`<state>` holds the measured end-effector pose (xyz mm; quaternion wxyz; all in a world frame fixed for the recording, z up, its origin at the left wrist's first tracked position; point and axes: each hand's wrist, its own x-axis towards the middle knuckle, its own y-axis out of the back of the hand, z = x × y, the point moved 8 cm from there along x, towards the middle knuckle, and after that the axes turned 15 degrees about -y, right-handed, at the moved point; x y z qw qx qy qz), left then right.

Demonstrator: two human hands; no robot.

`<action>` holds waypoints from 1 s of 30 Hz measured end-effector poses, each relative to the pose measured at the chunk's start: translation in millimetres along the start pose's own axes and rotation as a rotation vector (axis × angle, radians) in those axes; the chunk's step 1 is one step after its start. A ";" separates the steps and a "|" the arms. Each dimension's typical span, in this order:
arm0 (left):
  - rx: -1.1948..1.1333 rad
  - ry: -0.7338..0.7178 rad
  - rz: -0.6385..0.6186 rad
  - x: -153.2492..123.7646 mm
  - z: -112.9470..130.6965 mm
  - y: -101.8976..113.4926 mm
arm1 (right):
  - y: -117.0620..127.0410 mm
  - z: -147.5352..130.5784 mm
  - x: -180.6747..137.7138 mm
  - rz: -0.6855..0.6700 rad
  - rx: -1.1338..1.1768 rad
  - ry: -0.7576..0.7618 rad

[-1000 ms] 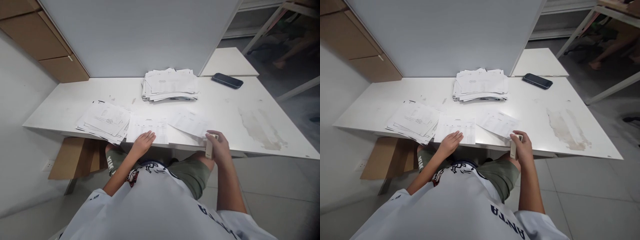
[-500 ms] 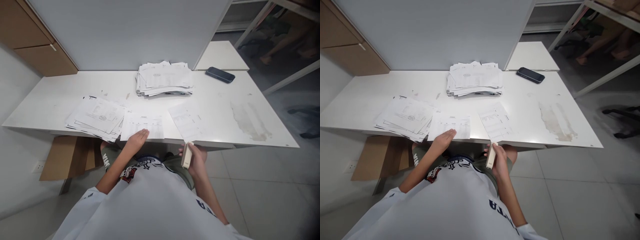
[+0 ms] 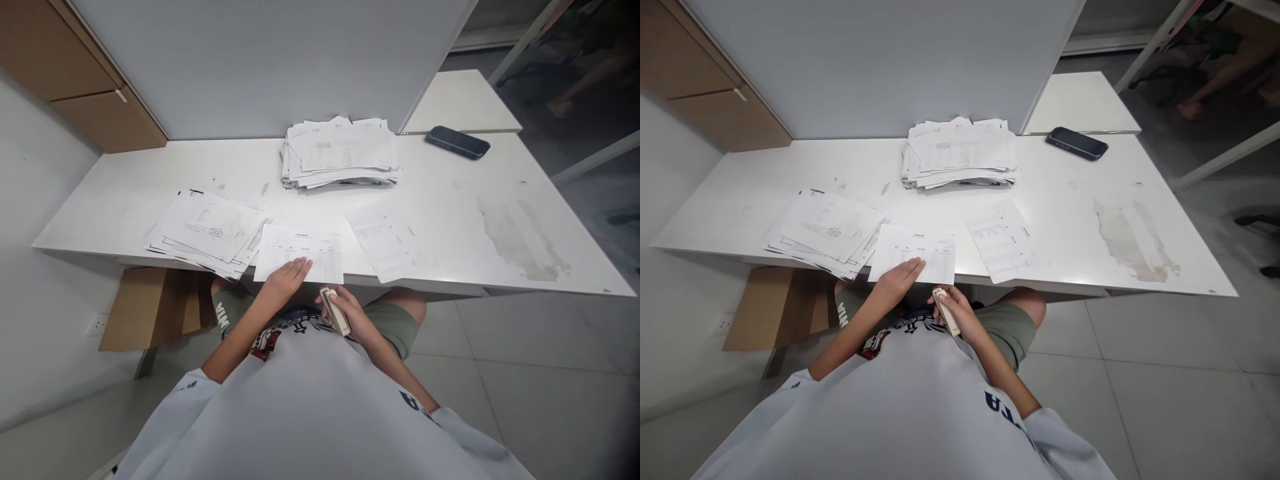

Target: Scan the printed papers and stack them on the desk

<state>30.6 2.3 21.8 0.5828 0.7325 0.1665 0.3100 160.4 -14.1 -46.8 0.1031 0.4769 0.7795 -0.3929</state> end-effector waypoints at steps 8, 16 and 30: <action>-0.052 -0.021 -0.136 -11.2 -1.1 23.5 | -1.4 -26.0 -11.3 0.013 0.074 0.141; -0.095 -0.064 -0.086 -14.8 -1.1 20.7 | 16.5 -40.5 -7.9 0.024 -0.085 0.199; 0.083 -0.152 0.204 -9.0 -4.5 33.3 | 20.7 -57.0 -9.0 -0.026 0.074 0.189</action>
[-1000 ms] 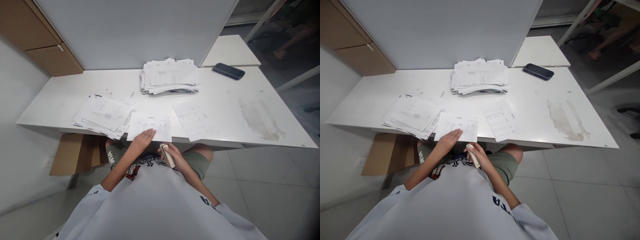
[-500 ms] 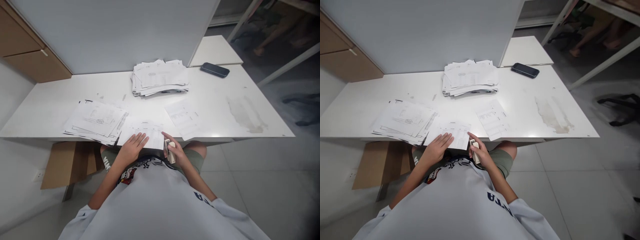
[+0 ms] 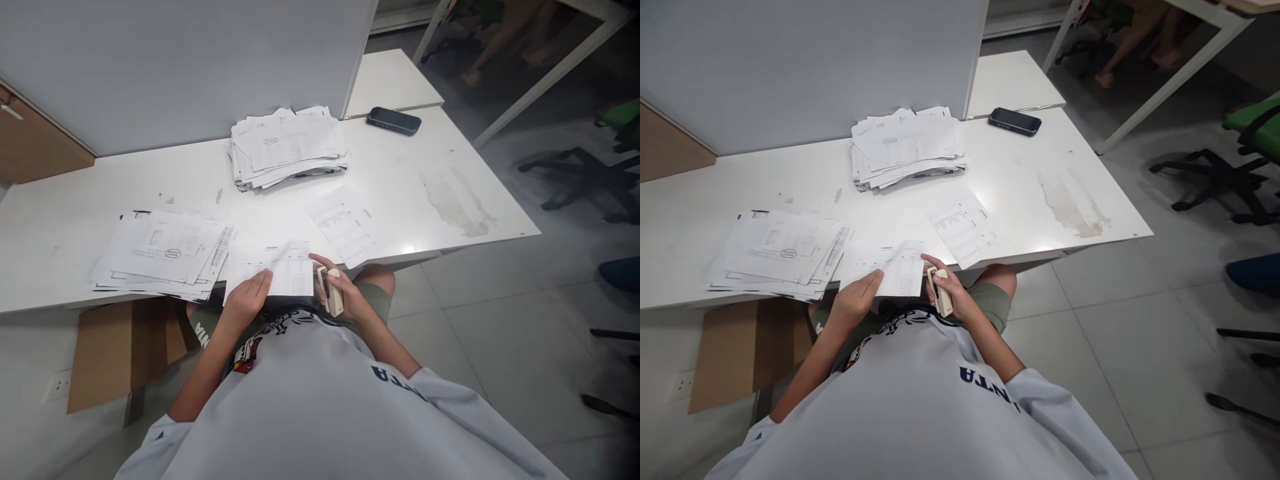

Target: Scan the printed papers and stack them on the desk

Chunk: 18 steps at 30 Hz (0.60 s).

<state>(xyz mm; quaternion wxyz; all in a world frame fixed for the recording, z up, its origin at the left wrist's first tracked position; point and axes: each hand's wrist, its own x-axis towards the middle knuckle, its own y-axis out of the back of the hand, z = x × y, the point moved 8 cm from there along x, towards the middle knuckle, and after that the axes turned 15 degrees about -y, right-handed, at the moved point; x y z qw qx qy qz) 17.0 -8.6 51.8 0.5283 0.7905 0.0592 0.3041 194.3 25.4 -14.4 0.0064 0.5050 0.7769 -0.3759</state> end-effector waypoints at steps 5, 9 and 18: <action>-0.020 -0.006 -0.103 8.2 -8.1 -3.0 | -4.6 -0.4 -0.9 -0.020 0.008 -0.008; -0.109 0.014 -0.175 6.7 -10.9 -17.2 | -1.1 6.0 -3.5 0.095 0.060 -0.056; -0.154 0.293 -0.184 5.0 -15.6 -51.5 | -15.9 36.6 -3.5 0.117 0.180 -0.161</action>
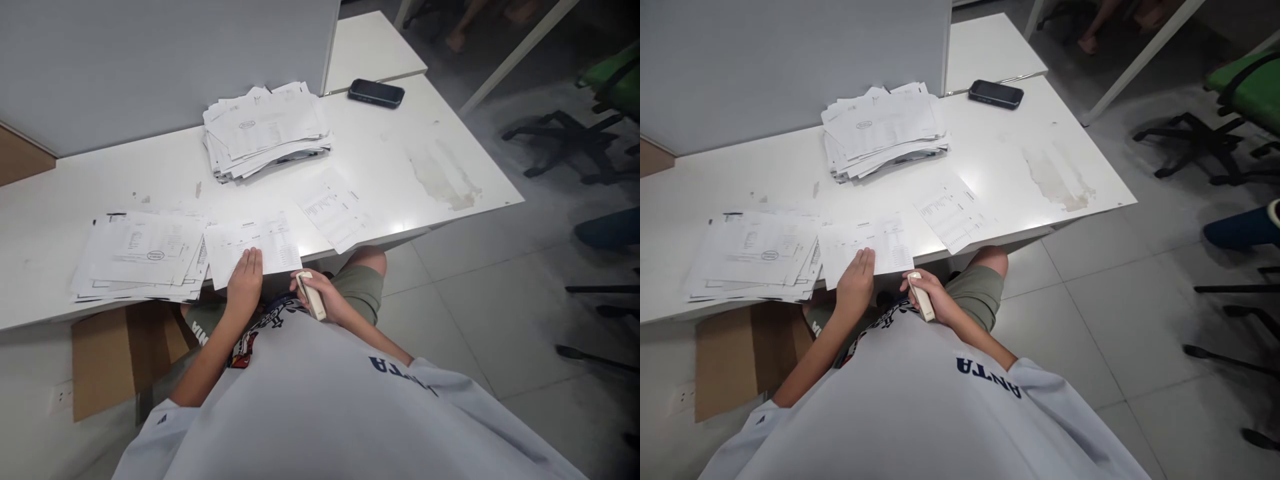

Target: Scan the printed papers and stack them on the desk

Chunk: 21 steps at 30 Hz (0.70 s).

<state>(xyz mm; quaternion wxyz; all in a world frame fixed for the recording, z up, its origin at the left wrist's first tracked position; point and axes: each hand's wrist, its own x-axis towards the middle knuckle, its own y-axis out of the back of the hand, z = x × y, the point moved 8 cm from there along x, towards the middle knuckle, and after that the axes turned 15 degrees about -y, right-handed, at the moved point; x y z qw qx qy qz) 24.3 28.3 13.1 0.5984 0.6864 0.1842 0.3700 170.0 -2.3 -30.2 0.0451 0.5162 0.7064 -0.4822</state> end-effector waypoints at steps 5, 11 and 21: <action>0.029 0.075 0.042 5.3 1.3 -5.3 | -27.6 4.2 15.2 0.009 -0.056 0.004; 0.042 0.015 0.073 3.0 6.5 -1.5 | -38.9 -1.4 25.2 0.050 -0.132 0.029; 0.003 -0.098 0.096 -7.0 9.3 2.1 | -32.8 3.2 26.7 0.117 -0.154 0.047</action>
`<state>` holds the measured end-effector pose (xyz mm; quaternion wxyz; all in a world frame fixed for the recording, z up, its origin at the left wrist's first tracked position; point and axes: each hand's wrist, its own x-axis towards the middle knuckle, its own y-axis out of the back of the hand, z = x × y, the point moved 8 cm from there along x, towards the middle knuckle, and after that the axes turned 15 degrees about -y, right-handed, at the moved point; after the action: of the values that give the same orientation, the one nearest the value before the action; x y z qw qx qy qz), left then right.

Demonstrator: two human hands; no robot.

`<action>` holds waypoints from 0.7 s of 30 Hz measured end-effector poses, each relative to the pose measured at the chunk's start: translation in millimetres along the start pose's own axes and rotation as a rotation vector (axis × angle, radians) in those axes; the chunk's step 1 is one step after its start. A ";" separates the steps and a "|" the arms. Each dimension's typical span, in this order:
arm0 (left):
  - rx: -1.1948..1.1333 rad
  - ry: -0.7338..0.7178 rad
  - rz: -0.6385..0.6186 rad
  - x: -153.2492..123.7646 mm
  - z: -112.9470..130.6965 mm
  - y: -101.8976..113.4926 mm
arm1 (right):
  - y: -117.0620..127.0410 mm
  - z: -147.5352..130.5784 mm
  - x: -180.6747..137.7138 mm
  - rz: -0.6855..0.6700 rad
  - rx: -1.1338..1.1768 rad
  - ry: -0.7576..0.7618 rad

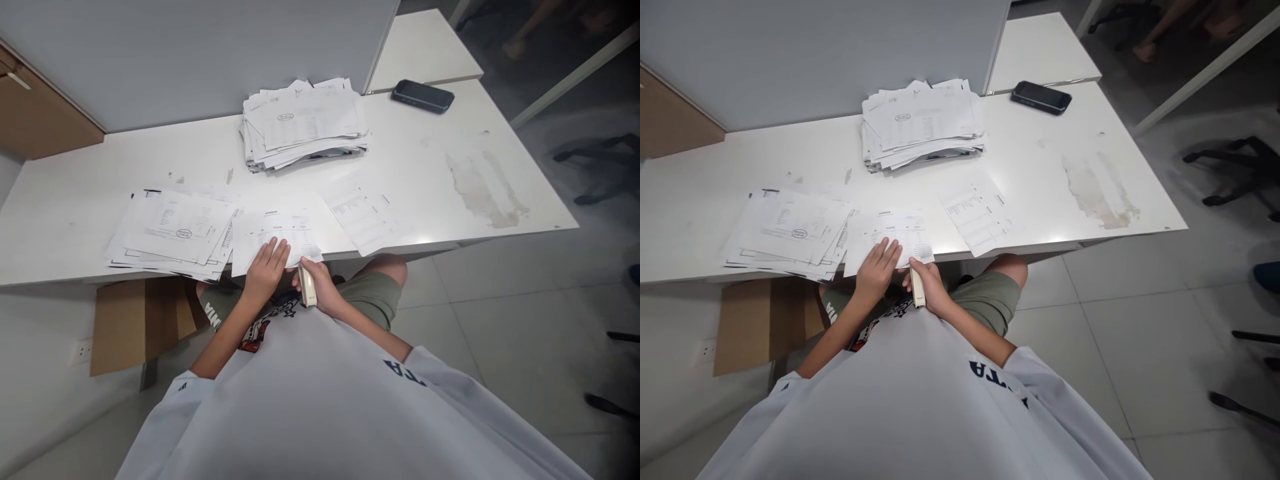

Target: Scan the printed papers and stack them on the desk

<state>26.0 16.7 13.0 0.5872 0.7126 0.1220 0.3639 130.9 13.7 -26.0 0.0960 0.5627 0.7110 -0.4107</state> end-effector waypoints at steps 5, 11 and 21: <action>-0.002 -0.002 -0.006 -1.5 -2.1 -0.6 | -3.1 3.4 -3.0 -0.039 0.091 -0.055; 0.051 -0.089 -0.028 -4.5 -2.1 13.6 | -6.8 12.8 -3.9 0.015 0.207 -0.155; -0.024 -0.199 -0.048 -7.4 -4.4 15.5 | -12.5 3.6 8.8 -0.105 0.316 -0.077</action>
<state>13.9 11.1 24.8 0.6135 0.7350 0.0758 0.2787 115.7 17.2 -27.7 0.0120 0.5166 0.6619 -0.5431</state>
